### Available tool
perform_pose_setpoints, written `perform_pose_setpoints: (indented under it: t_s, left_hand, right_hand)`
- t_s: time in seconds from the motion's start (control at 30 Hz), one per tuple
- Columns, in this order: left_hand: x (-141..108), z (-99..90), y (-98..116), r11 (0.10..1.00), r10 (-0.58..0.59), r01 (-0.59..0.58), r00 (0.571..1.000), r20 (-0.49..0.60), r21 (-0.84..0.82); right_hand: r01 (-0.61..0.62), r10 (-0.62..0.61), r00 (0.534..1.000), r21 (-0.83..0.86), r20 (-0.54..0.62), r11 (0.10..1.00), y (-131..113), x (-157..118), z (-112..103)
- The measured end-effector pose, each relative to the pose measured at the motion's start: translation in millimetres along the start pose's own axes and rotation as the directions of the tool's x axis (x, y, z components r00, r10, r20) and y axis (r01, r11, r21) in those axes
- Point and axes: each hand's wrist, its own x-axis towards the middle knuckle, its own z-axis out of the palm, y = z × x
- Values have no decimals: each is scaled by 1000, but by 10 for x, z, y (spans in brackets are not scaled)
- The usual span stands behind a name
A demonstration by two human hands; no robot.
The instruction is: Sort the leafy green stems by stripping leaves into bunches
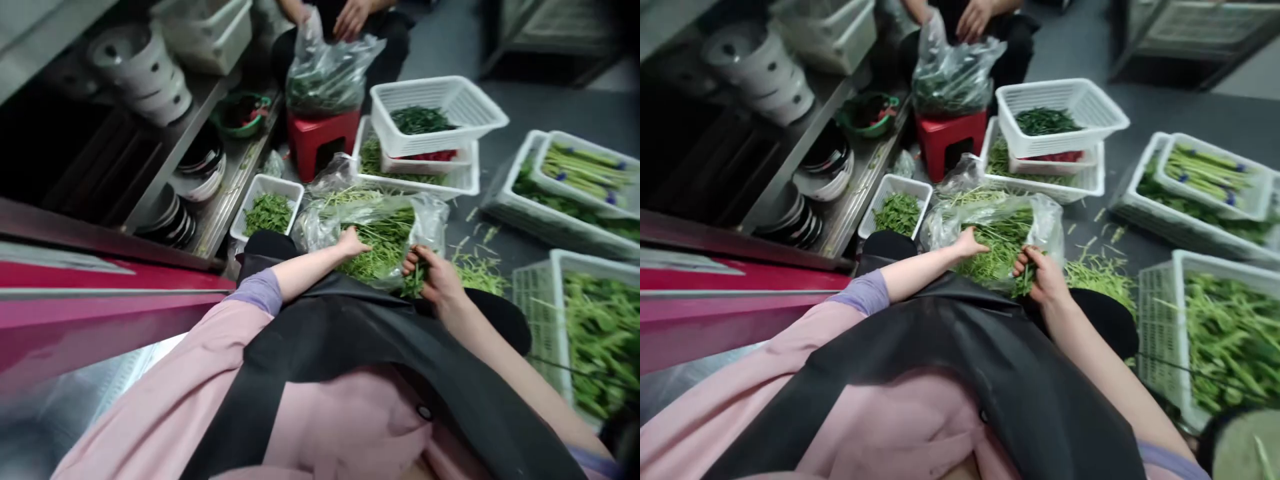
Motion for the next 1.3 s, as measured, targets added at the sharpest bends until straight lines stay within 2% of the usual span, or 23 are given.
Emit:
perform_pose_setpoints:
  t_s: [0.07,0.17,0.27,0.33,0.4,0.47,0.53,0.57,0.6,0.67,0.77,0.83,0.9,0.93,1.0,1.07,1.13,1.23,1.3]
  left_hand:
    - [48,69,-74,998,18,-19,1000,10,65]
    - [44,96,-193,995,41,-47,997,64,88]
    - [17,34,-271,984,112,-129,985,130,123]
    - [-1,-3,-276,978,105,-137,976,192,160]
    - [-22,-17,-255,979,51,-99,965,257,177]
    - [-41,-15,-227,983,23,-77,952,305,169]
    - [-48,-14,-204,984,18,-74,947,321,162]
    - [-45,-18,-195,984,12,-69,946,323,165]
    - [-38,-25,-190,983,2,-61,946,324,172]
    - [-21,-51,-183,979,-11,-55,946,324,196]
    - [-21,-91,-182,960,-1,-97,937,350,262]
    - [-44,-104,-194,936,-10,-121,930,368,330]
    - [-59,-113,-230,920,8,-147,933,361,362]
    - [-53,-121,-258,916,32,-175,930,367,362]
    - [-12,-147,-332,906,52,-196,931,362,375]
    - [55,-183,-414,898,21,-167,940,340,406]
    - [132,-225,-489,896,-32,-92,962,270,434]
    - [260,-276,-546,902,-67,17,993,102,432]
    - [357,-290,-527,894,-36,8,998,52,448]
  right_hand:
    - [-12,13,999,-43,38,999,-98,68,225]
    - [-53,65,994,-134,86,990,-191,284,678]
    - [-86,114,987,-230,111,969,-186,702,1227]
    - [-79,144,973,-330,178,941,-127,1073,1638]
    - [-15,170,934,-443,314,896,-41,1460,2052]
    - [111,167,875,-524,454,845,38,1785,2406]
    - [241,119,843,-566,525,789,71,1978,2616]
    - [288,94,838,-582,538,760,64,2016,2644]
    - [317,79,838,-599,540,735,43,2019,2616]
    - [328,83,847,-638,526,696,-23,1944,2389]
    - [358,25,886,-718,463,597,-82,1697,1730]
    - [404,-106,911,-817,397,412,-32,1463,1207]
    - [395,-179,913,-905,368,156,103,1193,734]
    - [385,-163,913,-922,375,35,194,1057,543]
    - [402,-50,909,-900,415,-166,394,812,268]
    - [444,63,892,-841,448,-310,572,624,122]
    - [463,112,882,-793,459,-396,695,493,59]
    - [491,154,867,-759,474,-427,760,388,26]
    - [501,162,862,-759,481,-415,726,361,21]
